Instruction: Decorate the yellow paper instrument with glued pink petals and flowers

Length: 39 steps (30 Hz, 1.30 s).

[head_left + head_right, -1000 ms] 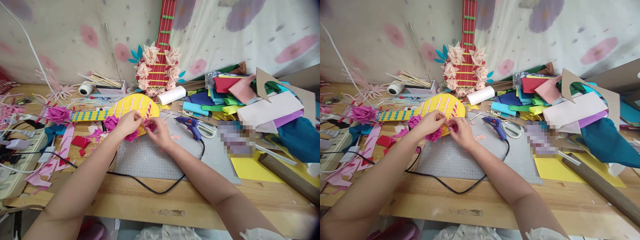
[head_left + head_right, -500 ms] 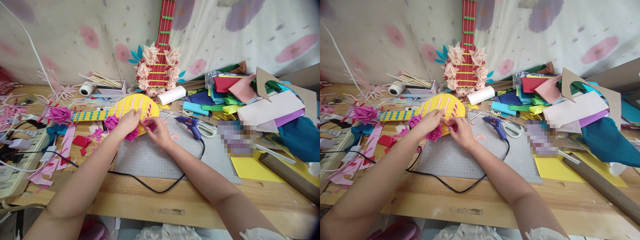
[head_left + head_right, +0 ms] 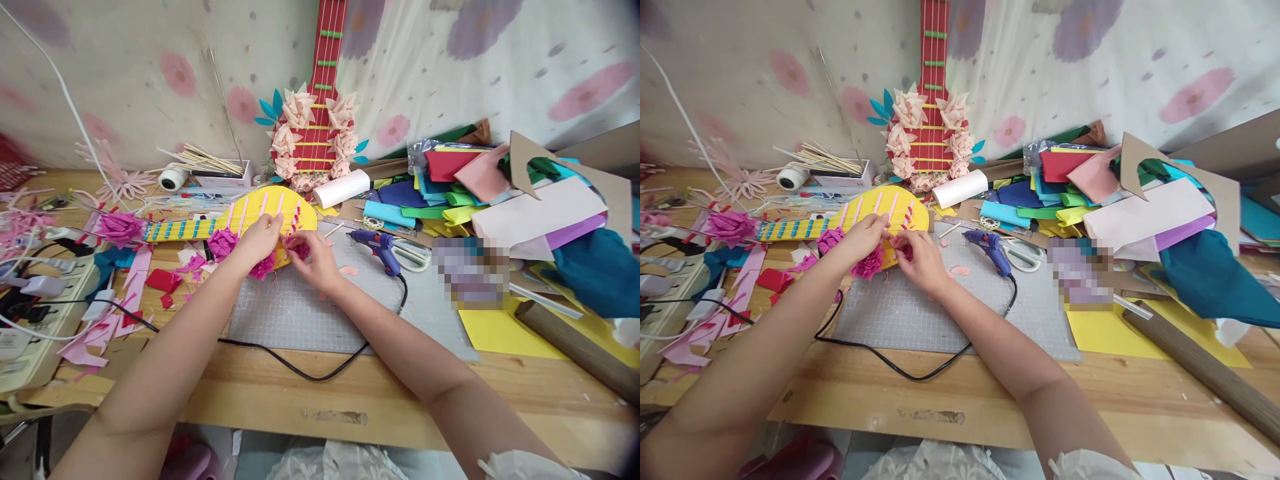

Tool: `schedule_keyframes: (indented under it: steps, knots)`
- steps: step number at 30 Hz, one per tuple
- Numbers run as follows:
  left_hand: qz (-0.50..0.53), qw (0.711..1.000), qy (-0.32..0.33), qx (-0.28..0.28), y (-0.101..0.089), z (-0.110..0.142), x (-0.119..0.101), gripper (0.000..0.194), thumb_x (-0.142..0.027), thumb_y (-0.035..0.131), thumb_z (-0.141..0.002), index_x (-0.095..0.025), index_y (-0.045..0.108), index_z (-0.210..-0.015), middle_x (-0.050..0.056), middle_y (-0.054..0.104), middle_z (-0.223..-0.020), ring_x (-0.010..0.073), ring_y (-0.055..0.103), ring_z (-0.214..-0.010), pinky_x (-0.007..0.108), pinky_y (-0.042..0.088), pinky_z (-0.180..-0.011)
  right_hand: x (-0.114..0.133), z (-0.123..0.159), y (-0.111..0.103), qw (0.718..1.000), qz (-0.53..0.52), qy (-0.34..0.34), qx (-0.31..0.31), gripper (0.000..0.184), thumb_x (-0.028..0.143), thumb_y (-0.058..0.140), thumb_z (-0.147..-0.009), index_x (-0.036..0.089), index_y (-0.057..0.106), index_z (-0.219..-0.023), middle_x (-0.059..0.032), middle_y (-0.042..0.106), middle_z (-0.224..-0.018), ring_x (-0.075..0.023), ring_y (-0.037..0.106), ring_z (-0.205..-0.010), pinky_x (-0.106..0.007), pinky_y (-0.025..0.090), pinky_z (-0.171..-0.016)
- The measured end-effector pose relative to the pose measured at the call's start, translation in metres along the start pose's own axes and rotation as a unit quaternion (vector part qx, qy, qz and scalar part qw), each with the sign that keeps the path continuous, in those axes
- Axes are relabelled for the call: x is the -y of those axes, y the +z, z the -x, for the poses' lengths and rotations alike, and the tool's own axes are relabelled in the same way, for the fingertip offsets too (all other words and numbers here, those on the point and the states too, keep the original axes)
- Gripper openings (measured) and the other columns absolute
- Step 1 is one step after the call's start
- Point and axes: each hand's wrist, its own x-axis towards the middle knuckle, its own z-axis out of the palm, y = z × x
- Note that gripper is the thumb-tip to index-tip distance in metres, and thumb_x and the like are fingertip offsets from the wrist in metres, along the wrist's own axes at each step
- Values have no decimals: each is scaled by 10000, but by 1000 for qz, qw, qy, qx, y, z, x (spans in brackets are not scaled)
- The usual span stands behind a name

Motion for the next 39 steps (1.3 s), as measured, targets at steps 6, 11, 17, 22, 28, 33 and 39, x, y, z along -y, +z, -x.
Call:
schedule_keyframes:
  steps: [6, 11, 17, 22, 28, 33, 39]
  knots:
    - [53, 991, 66, -101, -5, 16, -10, 283, -433, 352, -860, -203, 496, -939, 48, 677, -889, 184, 607, -873, 311, 411, -790, 5, 0, -16, 1000, -4, -29, 5, 263, 206, 506, -802, 237, 490, -1063, -34, 651, -999, -193, 559, -1003, -368, 432, -876]
    - [46, 967, 195, -158, 13, 44, -25, 183, -305, 433, -840, -198, 509, -968, 45, 633, -966, 145, 584, -860, 264, 427, -772, -1, 11, -41, 999, 23, -24, -32, 187, 194, 509, -793, 228, 543, -974, -37, 649, -952, -188, 566, -945, -351, 441, -841]
    - [-77, 963, 258, 33, 73, 63, -13, 191, -153, 461, -796, -185, 555, -960, 50, 630, -944, 164, 584, -824, 305, 430, -783, -20, 40, -86, 997, 24, 61, 34, 114, 205, 490, -802, 210, 584, -867, -19, 650, -804, -152, 589, -728, -296, 449, -686]
    - [-108, 977, 171, 63, 104, 60, -8, 145, -215, 479, -815, -177, 572, -920, 70, 605, -1017, 202, 575, -936, 332, 428, -829, -31, 62, -131, 967, 9, 167, 191, 148, 251, 481, -794, 201, 605, -858, -13, 642, -799, -116, 540, -630, -264, 421, -632]
    - [-95, 976, 172, 97, 111, 51, -9, 183, -235, 552, -763, -177, 558, -936, 95, 522, -1099, 241, 484, -1107, 364, 395, -921, -52, 70, -170, 912, 39, 280, 299, 237, 434, 577, -707, 198, 563, -702, 31, 527, -602, -106, 454, -564, -230, 340, -528]
    - [-41, 983, 165, 74, 113, 51, -6, 22, -196, 537, -754, -174, 536, -753, 62, 569, -921, 176, 572, -862, 292, 447, -757, -65, 59, -184, 898, 126, 305, 291, 342, 513, 608, -653, 196, 486, -611, 41, 470, -548, -98, 391, -526, -229, 264, -501]
    - [74, 990, 103, 68, 111, 57, -1, 49, -229, 512, -768, -202, 541, -796, -40, 578, -635, 93, 513, -446, 237, 398, -520, -74, 59, -176, 923, 177, 294, 175, 427, 528, 696, -562, 210, 433, -676, 60, 416, -553, -95, 367, -503, -236, 273, -504]
